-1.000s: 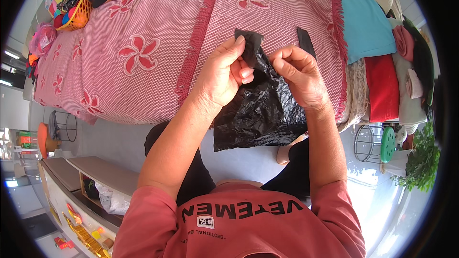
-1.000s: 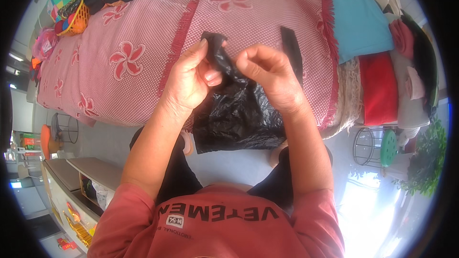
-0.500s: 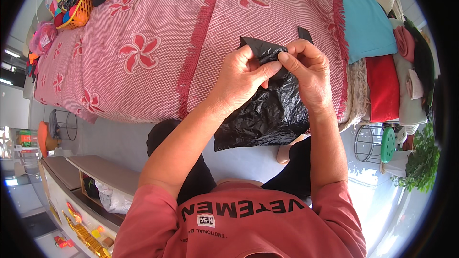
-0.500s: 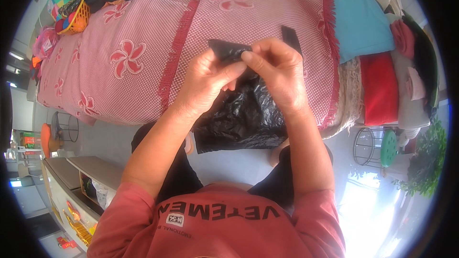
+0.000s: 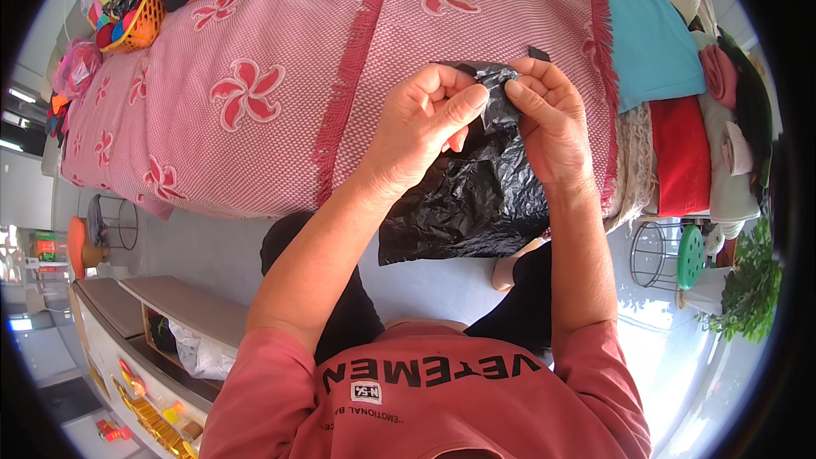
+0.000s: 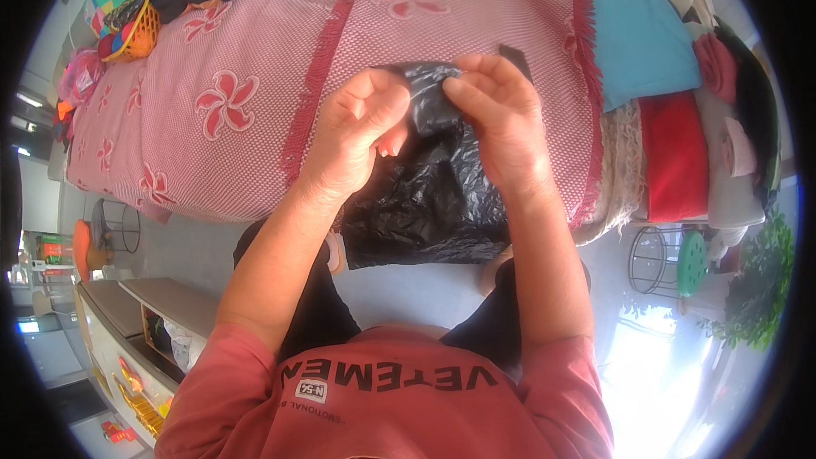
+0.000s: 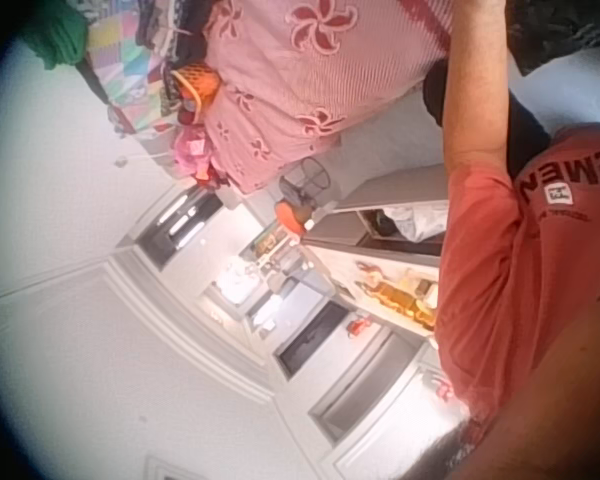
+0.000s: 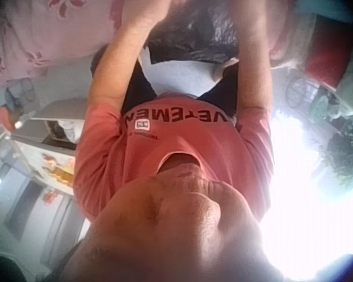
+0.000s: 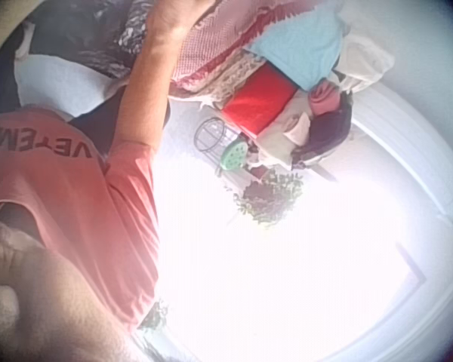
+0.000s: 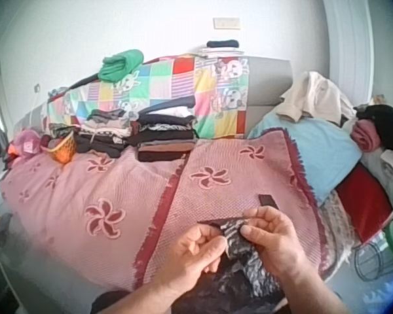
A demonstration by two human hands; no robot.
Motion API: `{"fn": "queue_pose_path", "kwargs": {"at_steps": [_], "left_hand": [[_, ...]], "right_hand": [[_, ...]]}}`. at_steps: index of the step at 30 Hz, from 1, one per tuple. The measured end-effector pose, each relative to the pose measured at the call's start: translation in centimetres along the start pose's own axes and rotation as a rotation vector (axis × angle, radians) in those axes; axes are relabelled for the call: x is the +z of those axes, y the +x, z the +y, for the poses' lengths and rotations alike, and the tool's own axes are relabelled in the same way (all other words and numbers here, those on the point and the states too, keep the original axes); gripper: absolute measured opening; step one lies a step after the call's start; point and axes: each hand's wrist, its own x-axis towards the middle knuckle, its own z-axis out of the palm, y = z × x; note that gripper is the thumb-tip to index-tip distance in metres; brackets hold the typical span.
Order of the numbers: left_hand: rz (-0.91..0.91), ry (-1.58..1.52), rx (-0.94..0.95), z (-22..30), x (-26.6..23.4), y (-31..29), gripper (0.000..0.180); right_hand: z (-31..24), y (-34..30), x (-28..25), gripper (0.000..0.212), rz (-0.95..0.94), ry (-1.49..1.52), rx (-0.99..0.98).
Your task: The person unfolds a black plastic bag on a pink floral bedspread, then folds it into a compact square by hand. The person smooths the bag and adjusts the folds to create a neat, flat shape.
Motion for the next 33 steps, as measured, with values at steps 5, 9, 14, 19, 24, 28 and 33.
{"fn": "queue_pose_path", "kwargs": {"at_steps": [5,9,14,19,24,28,33], "left_hand": [[0.089,0.069,0.008,0.1,-0.1,0.2,0.017],[0.109,-0.017,-0.047,0.1,-0.3,0.3,0.018],[0.168,0.060,0.080,0.3,0.2,0.1,0.019],[0.246,0.698,0.536,-0.8,-0.5,0.3,0.029],[0.153,1.105,0.833,-1.3,-0.5,-0.5,0.057],[0.121,1.224,0.850,-1.6,-0.2,-1.0,0.042],[0.045,1.131,0.782,-1.7,-0.4,-1.1,0.021]], "right_hand": [[0.2,-0.2,-0.2,0.052,-0.176,0.013,-0.010],[0.8,-0.1,0.0,0.053,-0.201,0.076,0.004],[1.4,0.6,-0.7,0.051,-0.146,0.097,-0.038],[1.2,1.1,-0.2,0.048,0.027,0.236,-0.023],[1.9,1.8,-1.4,0.047,0.012,0.304,-0.042],[2.0,1.7,-1.1,0.049,-0.017,0.317,-0.058],[2.1,2.1,-0.9,0.043,0.012,0.293,-0.072]]}}
